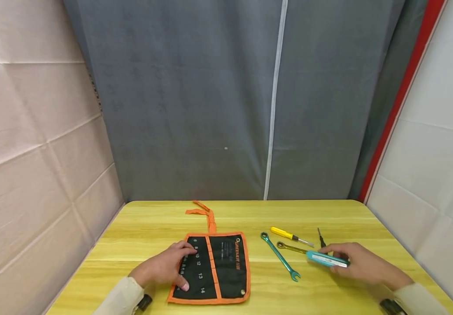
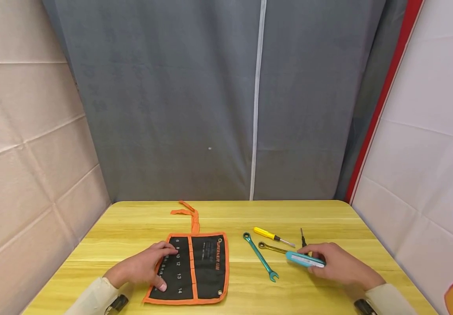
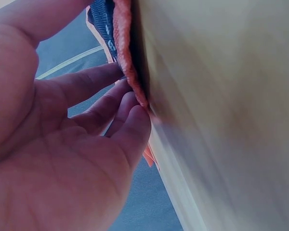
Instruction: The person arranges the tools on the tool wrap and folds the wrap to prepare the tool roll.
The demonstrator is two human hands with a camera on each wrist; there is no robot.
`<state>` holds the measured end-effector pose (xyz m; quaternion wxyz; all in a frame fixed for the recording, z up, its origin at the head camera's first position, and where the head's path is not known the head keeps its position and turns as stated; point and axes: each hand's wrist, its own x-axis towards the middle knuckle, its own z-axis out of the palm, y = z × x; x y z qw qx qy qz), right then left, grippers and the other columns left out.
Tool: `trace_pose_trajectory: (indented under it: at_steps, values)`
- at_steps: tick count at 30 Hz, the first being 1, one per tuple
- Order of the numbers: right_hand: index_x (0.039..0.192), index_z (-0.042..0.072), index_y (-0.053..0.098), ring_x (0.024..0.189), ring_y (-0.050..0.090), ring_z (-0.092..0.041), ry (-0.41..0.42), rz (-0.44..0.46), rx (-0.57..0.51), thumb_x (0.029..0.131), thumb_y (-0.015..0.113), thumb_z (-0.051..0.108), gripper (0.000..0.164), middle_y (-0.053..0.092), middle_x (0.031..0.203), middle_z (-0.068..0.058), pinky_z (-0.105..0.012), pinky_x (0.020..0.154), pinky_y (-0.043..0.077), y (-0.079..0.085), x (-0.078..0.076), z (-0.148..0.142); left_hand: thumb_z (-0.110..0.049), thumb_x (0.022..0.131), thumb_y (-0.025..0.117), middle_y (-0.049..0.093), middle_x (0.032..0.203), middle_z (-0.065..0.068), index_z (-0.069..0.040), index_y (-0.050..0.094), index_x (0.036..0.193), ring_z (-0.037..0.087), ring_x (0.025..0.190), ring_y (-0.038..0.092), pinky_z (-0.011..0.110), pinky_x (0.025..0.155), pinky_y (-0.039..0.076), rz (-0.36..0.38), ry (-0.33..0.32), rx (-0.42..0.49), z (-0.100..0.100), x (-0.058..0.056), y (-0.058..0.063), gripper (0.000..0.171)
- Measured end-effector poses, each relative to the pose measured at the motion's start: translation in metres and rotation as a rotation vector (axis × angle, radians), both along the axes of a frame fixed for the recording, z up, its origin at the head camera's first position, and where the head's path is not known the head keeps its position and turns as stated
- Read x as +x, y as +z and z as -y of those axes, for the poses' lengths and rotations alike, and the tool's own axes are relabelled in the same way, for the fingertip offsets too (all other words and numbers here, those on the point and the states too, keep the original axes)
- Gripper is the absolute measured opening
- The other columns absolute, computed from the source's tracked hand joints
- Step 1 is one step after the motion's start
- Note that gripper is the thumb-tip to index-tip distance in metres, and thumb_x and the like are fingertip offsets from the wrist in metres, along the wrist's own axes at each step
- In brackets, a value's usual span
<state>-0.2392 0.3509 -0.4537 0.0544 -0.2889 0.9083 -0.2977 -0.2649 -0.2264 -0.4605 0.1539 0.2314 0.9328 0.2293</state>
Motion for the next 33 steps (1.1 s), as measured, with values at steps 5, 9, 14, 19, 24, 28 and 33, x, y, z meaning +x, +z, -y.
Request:
trace_pose_trajectory:
  at_steps: [5, 9, 14, 19, 24, 28, 33]
  values:
    - [0.133, 0.017, 0.071, 0.08, 0.052, 0.003, 0.011, -0.003, -0.029, 0.096, 0.079, 0.021, 0.037, 0.061, 0.091, 0.013, -0.022, 0.064, 0.043, 0.004, -0.003, 0.008, -0.037, 0.068, 0.1, 0.05, 0.147, -0.001, -0.012, 0.06, 0.147, 0.032, 0.141, 0.046, 0.061, 0.116, 0.043, -0.006, -0.011, -0.008, 0.0, 0.0, 0.002, 0.092]
    - [0.134, 0.017, 0.071, 0.079, 0.054, 0.001, 0.033, 0.028, -0.068, 0.095, 0.08, 0.019, 0.04, 0.063, 0.091, 0.01, -0.022, 0.065, 0.045, 0.01, -0.005, 0.02, -0.037, 0.068, 0.1, 0.051, 0.146, -0.001, -0.012, 0.061, 0.146, 0.031, 0.14, 0.047, 0.061, 0.116, 0.043, -0.002, -0.009, -0.004, 0.0, 0.0, 0.0, 0.091]
    - [0.134, 0.02, 0.07, 0.084, 0.055, -0.001, 0.031, 0.045, -0.036, 0.091, 0.081, 0.016, 0.044, 0.063, 0.098, 0.007, -0.022, 0.071, 0.047, 0.013, -0.008, 0.037, -0.039, 0.07, 0.1, 0.051, 0.145, -0.001, -0.014, 0.06, 0.146, 0.031, 0.138, 0.047, 0.062, 0.116, 0.043, 0.012, -0.011, -0.011, 0.0, 0.001, -0.001, 0.089]
    - [0.126, 0.026, 0.066, 0.085, 0.057, -0.003, 0.044, 0.026, -0.018, 0.088, 0.08, 0.011, 0.043, 0.063, 0.098, 0.006, -0.023, 0.073, 0.048, 0.014, -0.015, 0.051, -0.04, 0.072, 0.098, 0.051, 0.147, -0.001, -0.014, 0.06, 0.147, 0.03, 0.139, 0.048, 0.061, 0.117, 0.042, 0.0, -0.003, -0.019, -0.002, -0.001, 0.0, 0.088]
    - [0.122, 0.027, 0.066, 0.085, 0.058, -0.004, 0.069, 0.033, -0.034, 0.087, 0.08, 0.012, 0.04, 0.065, 0.097, 0.006, -0.023, 0.073, 0.049, 0.009, -0.022, 0.065, -0.04, 0.072, 0.098, 0.051, 0.148, 0.0, -0.014, 0.059, 0.147, 0.03, 0.141, 0.047, 0.06, 0.118, 0.042, -0.006, 0.004, -0.027, -0.003, -0.004, 0.002, 0.089]
    - [0.124, 0.027, 0.067, 0.086, 0.059, -0.005, 0.089, 0.036, -0.049, 0.09, 0.079, 0.014, 0.038, 0.065, 0.097, 0.006, -0.024, 0.075, 0.05, 0.007, -0.027, 0.076, -0.041, 0.072, 0.098, 0.052, 0.149, 0.0, -0.014, 0.059, 0.148, 0.031, 0.142, 0.047, 0.061, 0.118, 0.042, 0.0, 0.016, -0.028, -0.003, -0.007, 0.002, 0.09]
    - [0.129, 0.025, 0.069, 0.088, 0.059, -0.004, 0.128, -0.012, -0.059, 0.095, 0.078, 0.018, 0.035, 0.067, 0.1, 0.01, -0.024, 0.077, 0.051, 0.007, -0.032, 0.091, -0.042, 0.072, 0.097, 0.052, 0.149, 0.0, -0.016, 0.059, 0.148, 0.03, 0.142, 0.048, 0.061, 0.119, 0.041, 0.003, 0.037, -0.04, -0.003, -0.009, 0.002, 0.088]
